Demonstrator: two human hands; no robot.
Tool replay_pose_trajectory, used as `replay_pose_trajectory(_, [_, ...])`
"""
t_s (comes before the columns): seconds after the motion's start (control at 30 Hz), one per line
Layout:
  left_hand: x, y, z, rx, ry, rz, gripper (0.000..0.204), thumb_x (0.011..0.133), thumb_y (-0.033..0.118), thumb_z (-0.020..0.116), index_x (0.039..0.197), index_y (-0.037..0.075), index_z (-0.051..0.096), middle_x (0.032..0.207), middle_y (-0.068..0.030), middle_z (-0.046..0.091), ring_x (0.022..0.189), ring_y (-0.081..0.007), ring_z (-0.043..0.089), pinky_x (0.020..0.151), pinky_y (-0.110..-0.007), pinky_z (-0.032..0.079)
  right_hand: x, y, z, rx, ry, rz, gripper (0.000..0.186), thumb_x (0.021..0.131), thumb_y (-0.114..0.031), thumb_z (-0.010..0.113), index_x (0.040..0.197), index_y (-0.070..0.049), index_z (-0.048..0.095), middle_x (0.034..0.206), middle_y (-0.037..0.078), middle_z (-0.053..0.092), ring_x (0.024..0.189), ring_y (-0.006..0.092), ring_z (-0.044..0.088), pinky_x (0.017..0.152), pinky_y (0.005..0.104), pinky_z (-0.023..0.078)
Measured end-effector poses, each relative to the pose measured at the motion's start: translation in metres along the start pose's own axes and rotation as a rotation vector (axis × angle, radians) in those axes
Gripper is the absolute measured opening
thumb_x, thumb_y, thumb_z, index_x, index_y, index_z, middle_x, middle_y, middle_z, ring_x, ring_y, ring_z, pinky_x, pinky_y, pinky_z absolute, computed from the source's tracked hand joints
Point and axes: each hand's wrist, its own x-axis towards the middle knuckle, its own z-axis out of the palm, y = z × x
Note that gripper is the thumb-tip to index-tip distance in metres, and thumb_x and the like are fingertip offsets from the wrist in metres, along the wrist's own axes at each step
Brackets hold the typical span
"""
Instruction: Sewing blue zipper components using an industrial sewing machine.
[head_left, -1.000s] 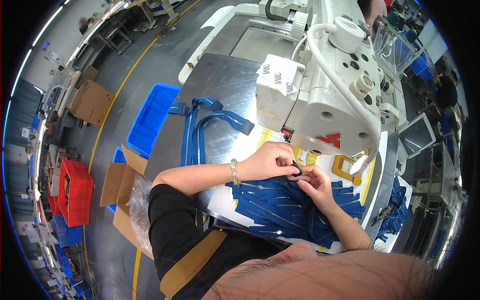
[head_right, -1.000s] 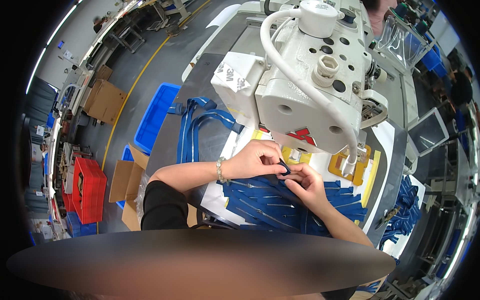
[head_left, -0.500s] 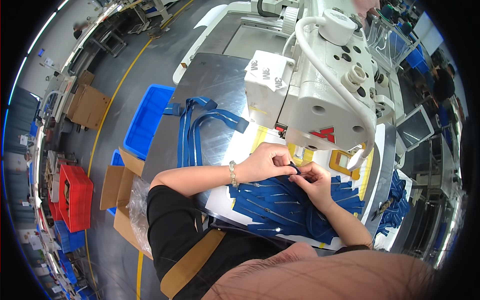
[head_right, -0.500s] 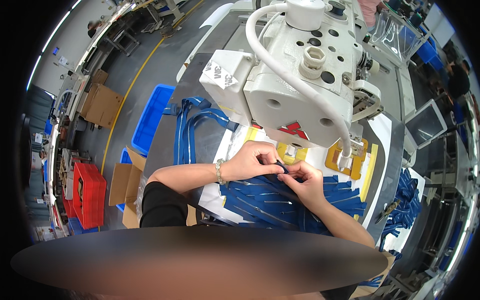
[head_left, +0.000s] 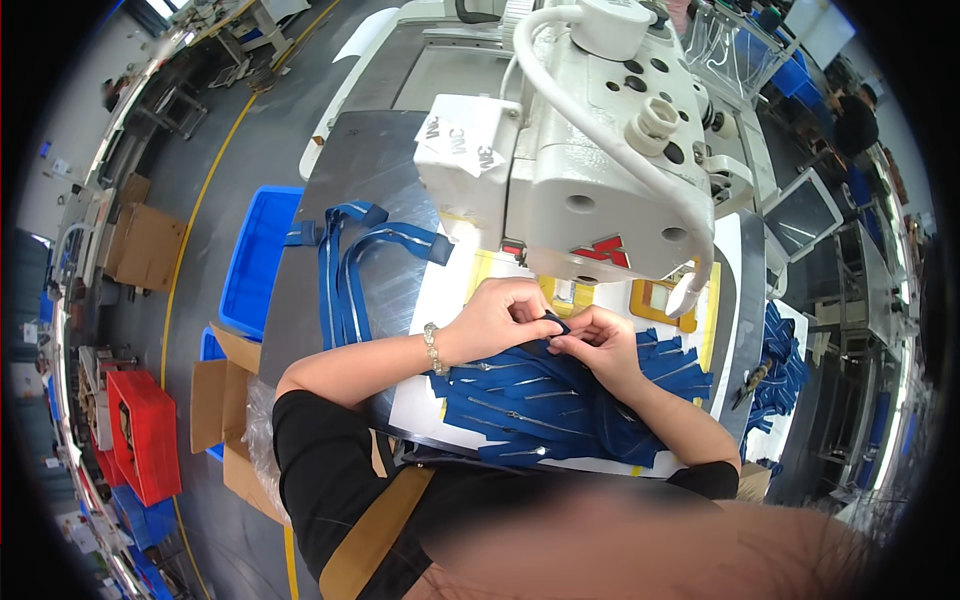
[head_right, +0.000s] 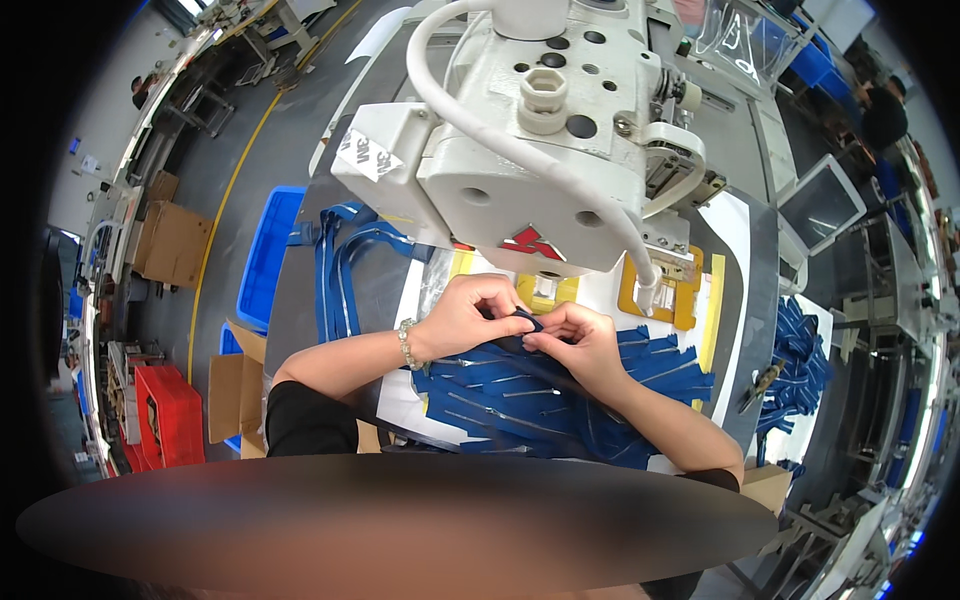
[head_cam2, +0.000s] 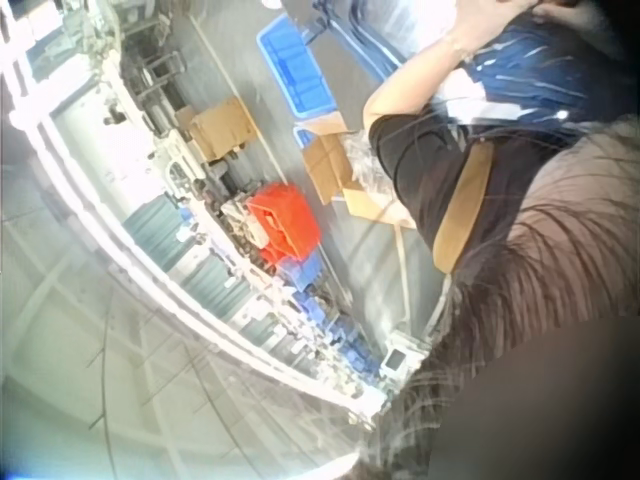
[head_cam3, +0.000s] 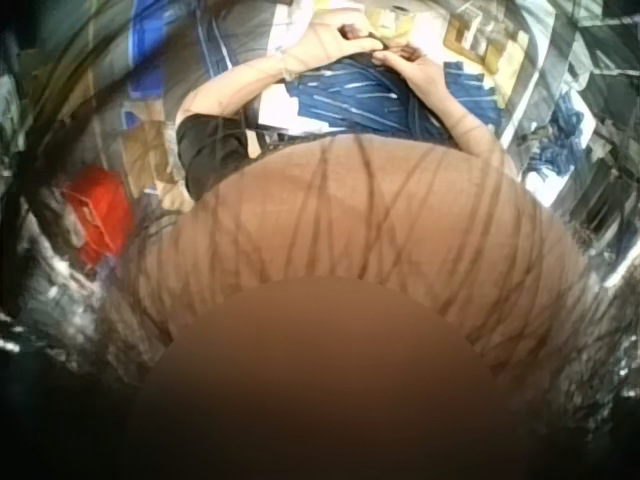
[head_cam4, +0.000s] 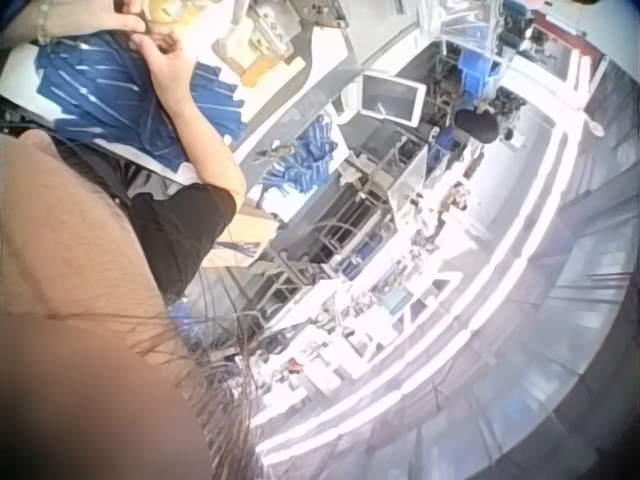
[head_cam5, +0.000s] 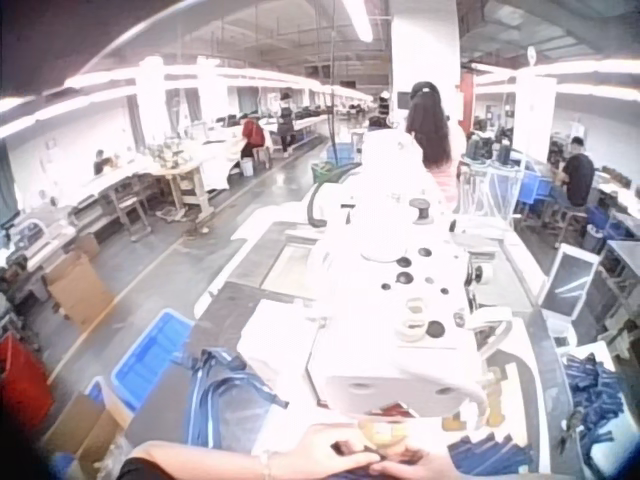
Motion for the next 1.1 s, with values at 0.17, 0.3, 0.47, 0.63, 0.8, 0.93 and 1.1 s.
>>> replay_pose_trajectory(0.17, [0.0017, 0.0001, 0.0001, -0.020, -0.008, -0.008, 0.025, 0.078, 0.016, 0.079, 0.070, 0.004, 0.059, 0.066, 0.0013, 0.057, 0.058, -0.0040, 0.052, 0.054, -0.020, 0.042, -0.0002, 0.0015, -0.0015, 0.036, -0.004, 0.011, 0.015, 0.083, 0.006, 0.068, 0.095, 0.006, 0.058, 0.091, 0.015, 0.069, 0.084, 0.0186, 0.070, 0.077, 0.0268, 0.058])
replay_pose_trajectory(0.3, [0.0028, -0.0036, 0.0003, -0.033, -0.015, 0.076, 0.023, 0.079, 0.013, 0.077, 0.070, 0.002, 0.058, 0.072, -0.0003, 0.057, 0.061, -0.0044, 0.052, 0.054, -0.020, 0.042, -0.0001, 0.0017, -0.0026, 0.041, -0.009, -0.012, 0.015, 0.084, 0.005, 0.067, 0.095, 0.005, 0.058, 0.091, 0.014, 0.068, 0.084, 0.0181, 0.070, 0.077, 0.0265, 0.058])
replay_pose_trajectory(0.47, [0.0032, -0.0072, -0.0006, -0.062, -0.025, 0.071, 0.023, 0.080, 0.011, 0.076, 0.068, 0.002, 0.058, 0.074, -0.0008, 0.057, 0.061, -0.0044, 0.052, 0.054, -0.020, 0.041, 0.0011, 0.0004, -0.0017, 0.062, 0.001, 0.002, 0.013, 0.085, 0.004, 0.067, 0.096, 0.006, 0.060, 0.090, 0.013, 0.069, 0.083, 0.0156, 0.069, 0.077, 0.0246, 0.056])
replay_pose_trajectory(0.63, [0.0031, -0.0089, 0.0015, -0.065, -0.002, 0.050, 0.023, 0.080, 0.010, 0.076, 0.068, 0.002, 0.058, 0.070, 0.0001, 0.057, 0.058, -0.0037, 0.051, 0.052, -0.020, 0.040, 0.0006, 0.0015, -0.0025, 0.053, 0.003, 0.002, 0.013, 0.085, 0.003, 0.067, 0.096, 0.006, 0.060, 0.090, 0.012, 0.069, 0.082, 0.0157, 0.069, 0.076, 0.0247, 0.056])
replay_pose_trajectory(0.8, [0.0027, -0.0061, 0.0029, -0.061, 0.023, 0.030, 0.024, 0.080, 0.011, 0.077, 0.068, 0.002, 0.058, 0.066, 0.0005, 0.056, 0.056, -0.0031, 0.050, 0.050, -0.020, 0.039, 0.0004, -0.0002, -0.0010, 0.062, 0.013, 0.009, 0.012, 0.085, 0.003, 0.067, 0.095, 0.006, 0.060, 0.089, 0.012, 0.069, 0.081, 0.0155, 0.069, 0.076, 0.0252, 0.056])
replay_pose_trajectory(0.93, [0.0029, -0.0054, 0.0029, -0.041, 0.020, 0.037, 0.024, 0.080, 0.011, 0.077, 0.068, 0.002, 0.058, 0.065, 0.0005, 0.056, 0.056, -0.0033, 0.050, 0.050, -0.020, 0.039, -0.0003, 0.0004, -0.0019, 0.054, 0.016, 0.012, 0.013, 0.085, 0.003, 0.067, 0.095, 0.006, 0.060, 0.088, 0.012, 0.069, 0.081, 0.0156, 0.069, 0.076, 0.0250, 0.056])
replay_pose_trajectory(1.1, [0.0019, -0.0035, 0.0021, -0.016, 0.030, 0.058, 0.025, 0.079, 0.012, 0.078, 0.067, 0.003, 0.058, 0.066, 0.0002, 0.057, 0.056, -0.0034, 0.050, 0.050, -0.020, 0.039, -0.0005, 0.0004, -0.0014, 0.018, -0.007, -0.022, 0.013, 0.084, 0.006, 0.067, 0.093, 0.004, 0.058, 0.090, 0.013, 0.069, 0.082, 0.0184, 0.070, 0.076, 0.0267, 0.058])
